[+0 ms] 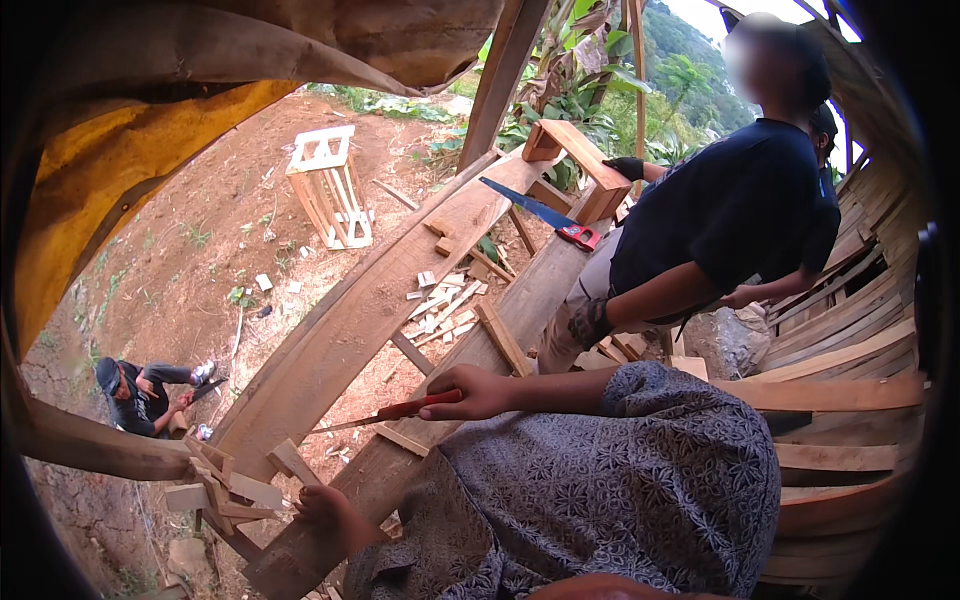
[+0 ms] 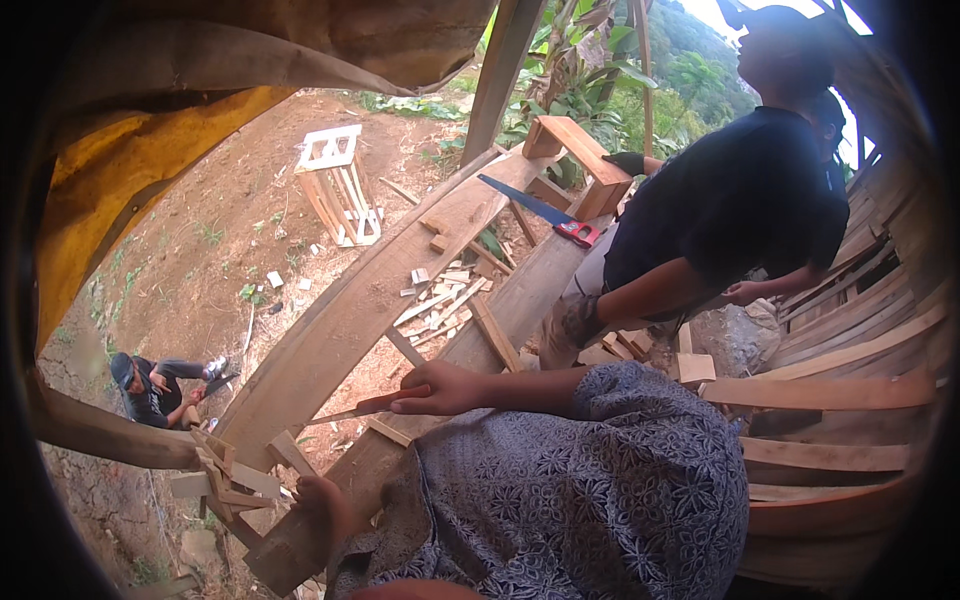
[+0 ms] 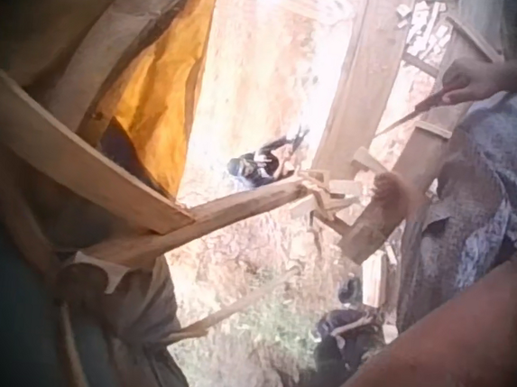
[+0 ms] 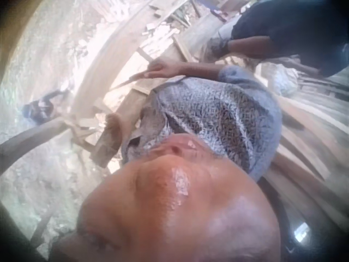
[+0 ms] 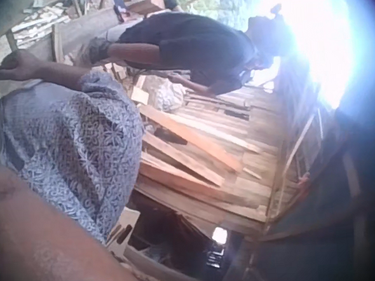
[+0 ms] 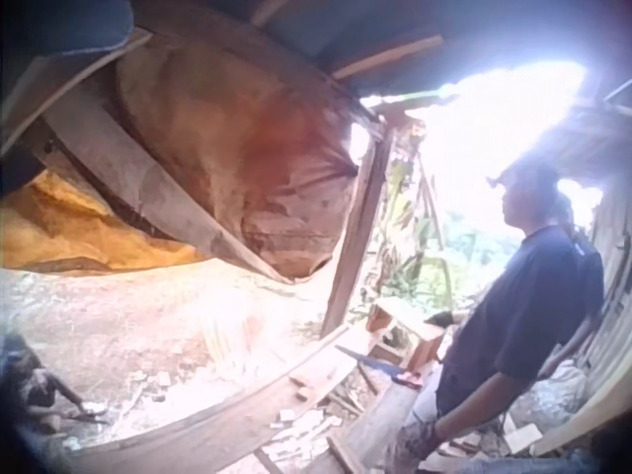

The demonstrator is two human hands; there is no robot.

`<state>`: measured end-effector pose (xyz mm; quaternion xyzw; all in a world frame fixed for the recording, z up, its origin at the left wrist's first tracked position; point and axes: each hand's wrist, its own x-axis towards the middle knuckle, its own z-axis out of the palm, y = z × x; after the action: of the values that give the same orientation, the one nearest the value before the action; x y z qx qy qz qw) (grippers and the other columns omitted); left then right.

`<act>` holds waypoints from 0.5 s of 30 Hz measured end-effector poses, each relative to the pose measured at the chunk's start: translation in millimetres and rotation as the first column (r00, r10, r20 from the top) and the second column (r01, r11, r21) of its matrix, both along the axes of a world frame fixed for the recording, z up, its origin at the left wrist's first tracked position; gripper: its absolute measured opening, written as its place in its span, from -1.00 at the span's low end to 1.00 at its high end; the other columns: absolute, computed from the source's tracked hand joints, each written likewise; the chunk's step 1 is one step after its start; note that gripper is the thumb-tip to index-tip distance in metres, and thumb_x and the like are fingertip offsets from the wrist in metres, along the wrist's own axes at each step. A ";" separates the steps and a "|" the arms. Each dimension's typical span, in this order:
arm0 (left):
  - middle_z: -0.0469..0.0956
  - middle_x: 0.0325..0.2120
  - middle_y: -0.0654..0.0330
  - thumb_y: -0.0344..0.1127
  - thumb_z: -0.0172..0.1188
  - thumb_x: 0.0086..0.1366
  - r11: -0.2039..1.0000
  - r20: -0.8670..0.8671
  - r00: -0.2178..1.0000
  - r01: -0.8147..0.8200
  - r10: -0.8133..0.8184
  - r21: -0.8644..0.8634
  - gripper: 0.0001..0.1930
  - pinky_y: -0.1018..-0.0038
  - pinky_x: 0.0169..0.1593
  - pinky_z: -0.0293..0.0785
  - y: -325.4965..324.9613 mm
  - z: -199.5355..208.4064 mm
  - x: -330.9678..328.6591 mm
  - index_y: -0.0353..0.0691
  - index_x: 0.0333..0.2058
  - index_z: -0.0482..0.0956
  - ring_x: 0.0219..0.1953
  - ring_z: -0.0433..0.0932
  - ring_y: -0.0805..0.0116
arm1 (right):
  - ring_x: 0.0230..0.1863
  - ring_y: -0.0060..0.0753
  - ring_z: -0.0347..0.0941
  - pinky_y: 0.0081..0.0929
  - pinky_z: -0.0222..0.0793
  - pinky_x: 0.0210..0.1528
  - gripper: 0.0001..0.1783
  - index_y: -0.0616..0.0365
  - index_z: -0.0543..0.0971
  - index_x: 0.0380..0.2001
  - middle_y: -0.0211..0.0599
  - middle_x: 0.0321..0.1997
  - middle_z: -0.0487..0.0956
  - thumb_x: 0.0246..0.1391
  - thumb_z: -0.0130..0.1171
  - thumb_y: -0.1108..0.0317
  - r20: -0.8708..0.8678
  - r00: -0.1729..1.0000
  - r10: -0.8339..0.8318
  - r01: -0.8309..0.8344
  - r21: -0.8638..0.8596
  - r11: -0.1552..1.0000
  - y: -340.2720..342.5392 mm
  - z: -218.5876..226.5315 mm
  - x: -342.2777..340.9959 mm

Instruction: The person uses a hand saw to cut a small wooden block that is clamped to a larger wooden beam. They saw through the block, remove the cut piece, and then proceed to saw another section of the beam.

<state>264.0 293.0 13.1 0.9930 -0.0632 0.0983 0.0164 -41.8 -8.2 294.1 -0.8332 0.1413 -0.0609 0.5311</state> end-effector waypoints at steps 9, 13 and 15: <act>0.64 -0.11 0.09 -0.10 -0.15 0.48 0.979 -0.014 0.979 -0.203 0.202 -0.022 -0.57 -0.09 0.17 0.38 -10.9 16.9 -10.0 -0.21 -0.22 0.68 0.18 0.43 -0.10 | -0.46 -0.08 0.46 -0.15 0.31 -0.34 -0.46 0.25 0.53 -0.52 -0.07 -0.54 0.48 0.26 0.24 -0.06 0.013 0.988 0.156 -0.155 -0.029 0.987 30.2 -14.8 74.7; 0.69 -0.21 0.07 -0.12 -0.15 0.44 0.973 0.137 0.963 -0.228 0.232 -0.046 -0.54 -0.04 0.11 0.46 -17.2 39.1 -25.1 -0.27 -0.26 0.72 0.03 0.54 -0.09 | -0.46 -0.02 0.49 -0.14 0.32 -0.33 -0.48 0.24 0.53 -0.52 -0.04 -0.55 0.50 0.23 0.26 -0.04 -0.015 0.982 0.190 -0.190 -0.070 0.979 30.7 -31.9 95.8; 0.72 -0.26 0.05 -0.13 -0.12 0.42 0.977 0.147 0.966 -0.210 0.214 -0.039 -0.54 0.00 0.07 0.51 -20.8 43.0 -23.8 -0.28 -0.28 0.74 -0.04 0.60 -0.08 | -0.45 0.01 0.50 -0.13 0.33 -0.34 -0.49 0.23 0.53 -0.52 -0.04 -0.54 0.51 0.21 0.28 -0.04 -0.006 0.979 0.204 -0.203 -0.105 0.974 25.8 -47.9 103.6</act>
<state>240.2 272.2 56.1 0.9835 0.0434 0.1751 0.0126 61.7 17.6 246.2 -0.8699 0.0505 -0.0157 0.4904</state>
